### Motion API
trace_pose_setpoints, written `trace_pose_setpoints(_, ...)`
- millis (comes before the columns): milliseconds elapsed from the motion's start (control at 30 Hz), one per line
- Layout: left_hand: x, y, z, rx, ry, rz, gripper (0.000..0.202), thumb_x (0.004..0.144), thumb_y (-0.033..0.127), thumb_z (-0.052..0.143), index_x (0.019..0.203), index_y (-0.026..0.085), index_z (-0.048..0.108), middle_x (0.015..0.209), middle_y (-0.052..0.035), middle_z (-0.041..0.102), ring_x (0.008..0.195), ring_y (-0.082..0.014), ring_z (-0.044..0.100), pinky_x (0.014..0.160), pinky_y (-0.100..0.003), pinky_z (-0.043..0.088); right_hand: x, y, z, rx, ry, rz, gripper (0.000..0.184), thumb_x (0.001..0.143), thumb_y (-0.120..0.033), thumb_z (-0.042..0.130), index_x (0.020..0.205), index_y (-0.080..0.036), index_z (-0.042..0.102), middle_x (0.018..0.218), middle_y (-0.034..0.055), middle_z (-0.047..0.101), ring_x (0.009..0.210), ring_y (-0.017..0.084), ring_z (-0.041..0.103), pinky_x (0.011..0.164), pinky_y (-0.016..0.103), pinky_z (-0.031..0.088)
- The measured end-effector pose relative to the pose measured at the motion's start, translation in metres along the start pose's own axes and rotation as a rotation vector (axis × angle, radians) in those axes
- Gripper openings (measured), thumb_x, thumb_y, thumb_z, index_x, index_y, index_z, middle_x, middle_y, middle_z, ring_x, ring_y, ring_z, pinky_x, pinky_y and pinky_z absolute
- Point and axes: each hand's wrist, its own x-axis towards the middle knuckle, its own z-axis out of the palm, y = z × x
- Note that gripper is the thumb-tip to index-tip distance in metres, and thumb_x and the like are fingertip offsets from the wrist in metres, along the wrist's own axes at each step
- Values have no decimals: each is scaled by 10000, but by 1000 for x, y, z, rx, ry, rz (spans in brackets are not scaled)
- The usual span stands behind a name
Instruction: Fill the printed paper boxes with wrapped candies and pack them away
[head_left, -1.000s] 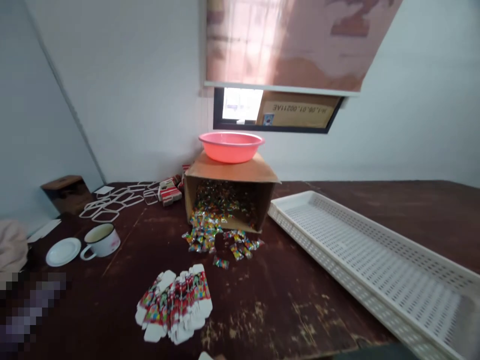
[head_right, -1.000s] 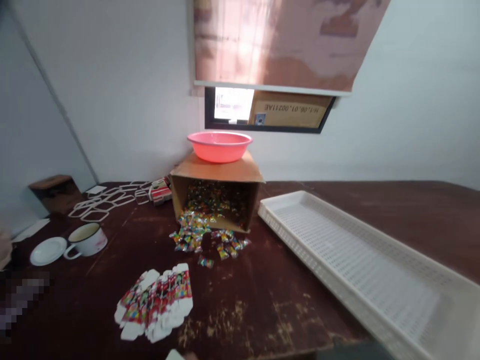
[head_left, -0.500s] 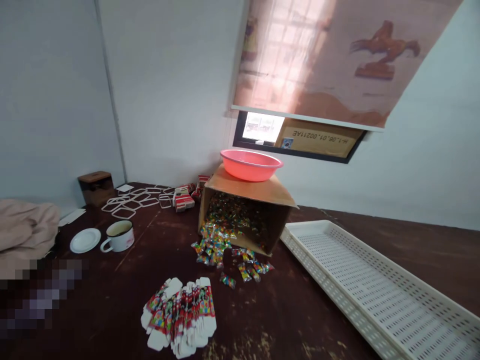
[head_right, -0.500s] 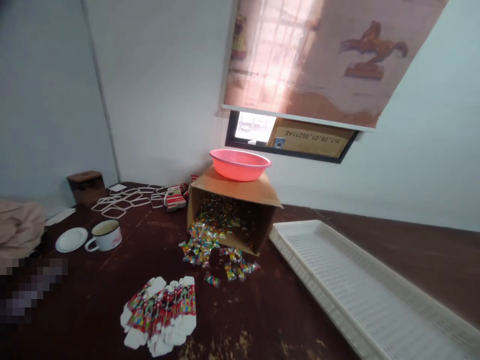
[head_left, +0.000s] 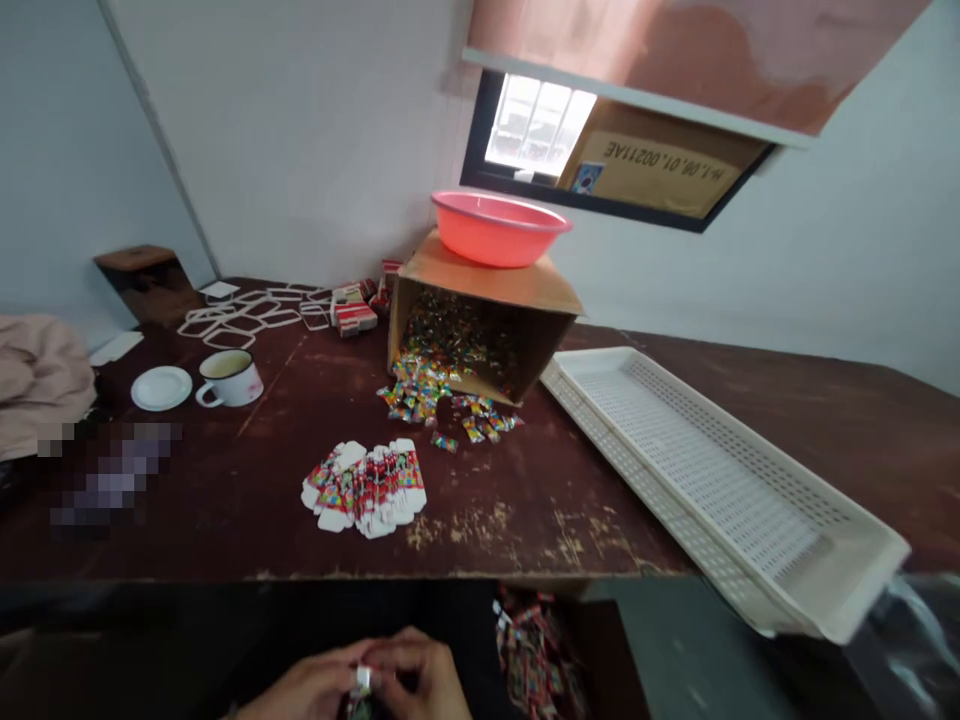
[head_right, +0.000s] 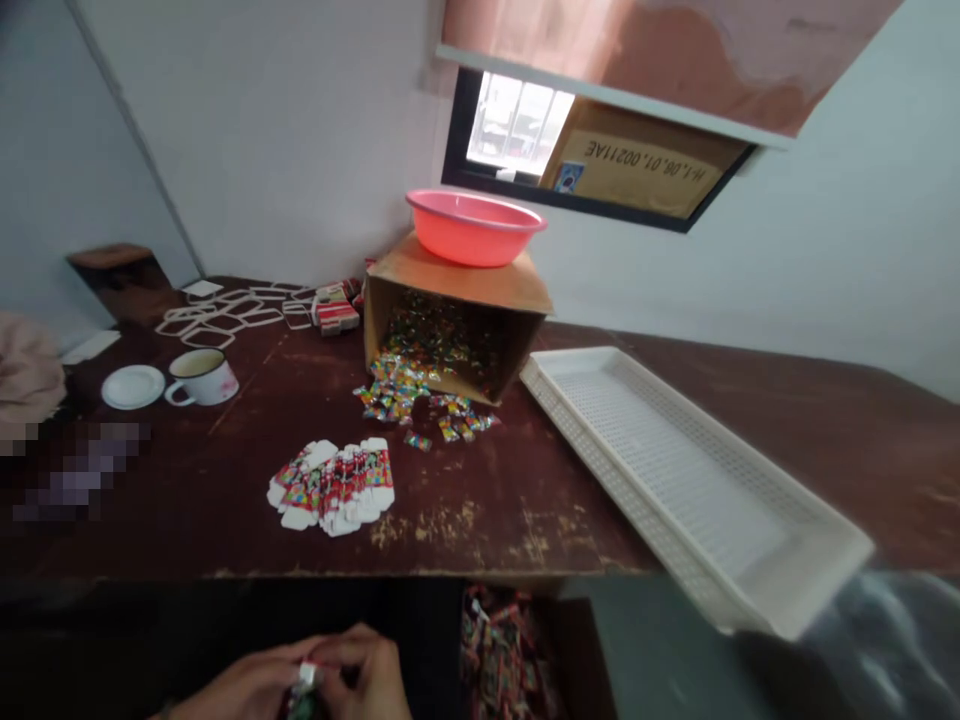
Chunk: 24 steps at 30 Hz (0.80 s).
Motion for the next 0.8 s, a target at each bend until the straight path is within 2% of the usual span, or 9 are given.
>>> trace_pose_setpoints(67, -4, -6, -10, -9, -60, 39, 446, 751, 421, 708, 1155, 234, 691, 1173, -72, 695, 1218, -304, 546, 1073, -438, 320, 3, 2, 2, 73, 58, -22, 140, 807, -351, 680, 803, -264, 789, 788, 49, 691, 789, 207, 671, 743, 319, 526)
trace_pose_setpoints(133, -8, -10, -22, 100, -74, 26, 505, 774, 465, 694, 1229, 252, 646, 1240, -73, 669, 1242, -297, 525, 1086, -454, 296, 3, 0, -1, 122, 80, -34, 160, 805, -349, 684, 821, -235, 794, 789, 58, 700, 766, 191, 663, 725, 297, 515)
trace_pose_setpoints(233, -12, -11, -31, 263, 5, -11, 532, 817, 489, 650, 1299, 272, 587, 1354, -76, 601, 1303, -282, 471, 1102, -450, 286, -2, -6, -10, 84, 13, -81, 164, 843, -314, 654, 897, -233, 786, 838, 58, 701, 795, 171, 654, 731, 273, 506)
trace_pose_setpoints(367, -13, 0, -23, 381, 97, -81, 521, 862, 450, 601, 1350, 286, 529, 1384, -75, 579, 1252, -267, 526, 1056, -433, 355, -3, -8, -24, 5, -110, -191, 187, 892, -263, 603, 977, -226, 765, 896, 59, 705, 846, 157, 645, 782, 268, 497)
trace_pose_setpoints(433, -12, 5, -18, 466, 11, -33, 485, 846, 395, 633, 1307, 253, 577, 1303, -73, 641, 1225, -264, 542, 1053, -400, 355, 1, -5, -29, -17, -82, -147, 172, 885, -260, 618, 922, -190, 770, 838, 59, 696, 770, 145, 639, 735, 257, 498)
trace_pose_setpoints(500, -10, 8, -16, 521, -5, -14, 397, 862, 370, 604, 1232, 231, 638, 1192, -69, 698, 1151, -265, 585, 1017, -394, 387, 3, -4, -32, -53, -93, -132, 182, 894, -253, 605, 915, -164, 763, 821, 59, 684, 746, 137, 631, 715, 247, 495)
trace_pose_setpoints(600, -10, 4, -18, 529, 12, -31, 358, 877, 335, 568, 1208, 224, 647, 1173, -74, 705, 1142, -269, 591, 1001, -411, 401, -4, -9, -34, -154, -231, -244, 240, 928, -245, 544, 1063, -160, 723, 957, 81, 672, 874, 147, 623, 806, 261, 491)
trace_pose_setpoints(733, -10, 1, -19, 557, -25, -20, 535, 840, 303, 592, 1360, 231, 490, 1332, -111, 607, 1227, -272, 535, 1030, -439, 381, -13, -19, -40, -312, -352, -394, 299, 928, -251, 532, 1184, -172, 662, 1111, 104, 633, 1025, 179, 585, 902, 299, 468)
trace_pose_setpoints(800, -10, 7, -14, 709, -13, 0, 636, 796, 257, 626, 1400, 244, 426, 1356, -111, 580, 1207, -265, 544, 1014, -414, 398, 5, -19, -51, -307, -447, -488, 259, 931, -278, 538, 1131, -199, 683, 1089, 76, 653, 1021, 160, 596, 906, 271, 467)
